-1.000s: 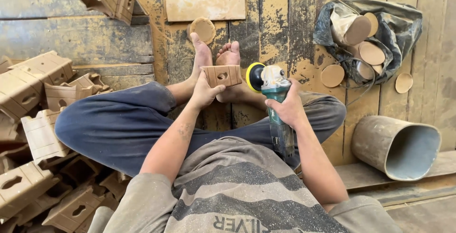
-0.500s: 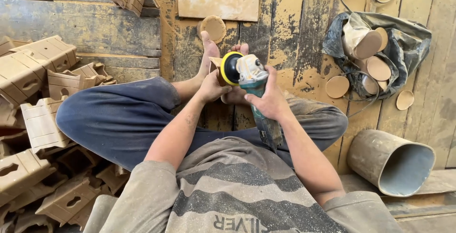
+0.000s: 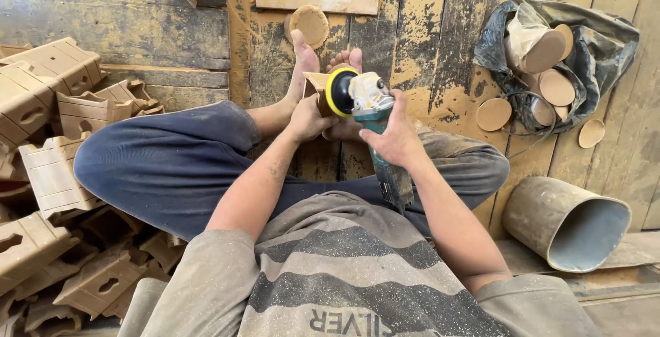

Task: The person sits on the floor and uses a handheld electric sander to smooth the surfaces of small wooden birdhouses. They hold each piece in their left hand and move the sander over the edges and faces, then place the finished piece into a pile.

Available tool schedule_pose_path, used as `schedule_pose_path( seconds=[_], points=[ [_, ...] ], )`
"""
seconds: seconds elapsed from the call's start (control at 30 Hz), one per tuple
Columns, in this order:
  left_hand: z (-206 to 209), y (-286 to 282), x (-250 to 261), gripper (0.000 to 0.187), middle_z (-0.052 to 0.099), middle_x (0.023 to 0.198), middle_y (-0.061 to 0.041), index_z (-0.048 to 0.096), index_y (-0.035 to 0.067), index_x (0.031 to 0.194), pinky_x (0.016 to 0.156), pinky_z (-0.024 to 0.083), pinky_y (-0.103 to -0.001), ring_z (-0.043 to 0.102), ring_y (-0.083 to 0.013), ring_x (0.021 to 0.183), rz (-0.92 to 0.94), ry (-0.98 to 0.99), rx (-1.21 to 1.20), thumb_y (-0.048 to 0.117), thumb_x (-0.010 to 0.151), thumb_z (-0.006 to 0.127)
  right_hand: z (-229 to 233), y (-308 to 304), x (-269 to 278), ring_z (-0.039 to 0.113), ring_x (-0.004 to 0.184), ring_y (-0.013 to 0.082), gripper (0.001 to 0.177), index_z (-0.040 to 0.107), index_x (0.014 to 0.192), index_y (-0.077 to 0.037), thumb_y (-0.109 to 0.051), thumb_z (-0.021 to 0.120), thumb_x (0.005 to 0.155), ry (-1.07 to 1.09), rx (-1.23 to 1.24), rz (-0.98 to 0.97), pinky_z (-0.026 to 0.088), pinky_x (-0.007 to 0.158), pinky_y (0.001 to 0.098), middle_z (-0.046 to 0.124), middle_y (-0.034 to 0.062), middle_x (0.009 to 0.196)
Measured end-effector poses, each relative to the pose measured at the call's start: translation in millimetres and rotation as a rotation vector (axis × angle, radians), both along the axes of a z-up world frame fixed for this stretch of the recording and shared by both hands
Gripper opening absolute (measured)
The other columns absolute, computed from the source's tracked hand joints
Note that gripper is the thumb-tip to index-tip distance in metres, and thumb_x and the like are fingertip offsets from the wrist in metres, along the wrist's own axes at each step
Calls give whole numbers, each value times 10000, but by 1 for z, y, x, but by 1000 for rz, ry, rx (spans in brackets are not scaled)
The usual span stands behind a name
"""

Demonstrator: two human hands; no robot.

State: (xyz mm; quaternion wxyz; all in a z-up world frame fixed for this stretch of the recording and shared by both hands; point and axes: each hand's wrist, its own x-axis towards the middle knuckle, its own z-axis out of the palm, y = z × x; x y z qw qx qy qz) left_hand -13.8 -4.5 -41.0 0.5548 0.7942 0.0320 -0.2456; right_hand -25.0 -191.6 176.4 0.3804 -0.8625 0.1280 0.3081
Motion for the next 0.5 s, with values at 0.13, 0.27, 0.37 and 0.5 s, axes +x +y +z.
schedule_pose_path(
  seconds=[0.13, 0.27, 0.37, 0.5],
  points=[
    [-8, 4, 1, 357, 771, 873, -44, 705, 183, 931, 774, 574, -375, 759, -244, 938, 8, 3, -15, 252, 637, 895, -15, -26, -5, 590, 1202, 517, 908, 161, 1493, -74, -175, 771, 828, 18, -16, -104, 456, 1057, 601, 544, 381, 1300],
    [-2, 2, -3, 307, 764, 807, -62, 739, 162, 897, 744, 580, -377, 765, -248, 855, 28, -8, -50, 202, 623, 869, -32, -55, -11, 585, 1226, 473, 909, 172, 1488, -129, -312, 765, 824, 20, -109, -192, 456, 1040, 575, 565, 329, 1294],
    [-7, 1, -7, 256, 751, 753, -63, 772, 152, 857, 726, 574, -377, 760, -258, 808, 52, -49, -79, 160, 612, 845, -20, -41, -15, 575, 1245, 465, 931, 178, 1486, -165, -365, 773, 799, 34, -130, -172, 446, 1063, 564, 574, 323, 1297],
    [5, 2, -13, 158, 657, 597, -27, 655, 157, 637, 677, 539, -361, 708, -260, 671, -15, -163, -36, 144, 618, 811, 27, 8, -17, 571, 1231, 516, 881, 208, 1485, -74, -166, 768, 811, 10, 80, -72, 436, 1090, 590, 535, 373, 1331]
  ],
)
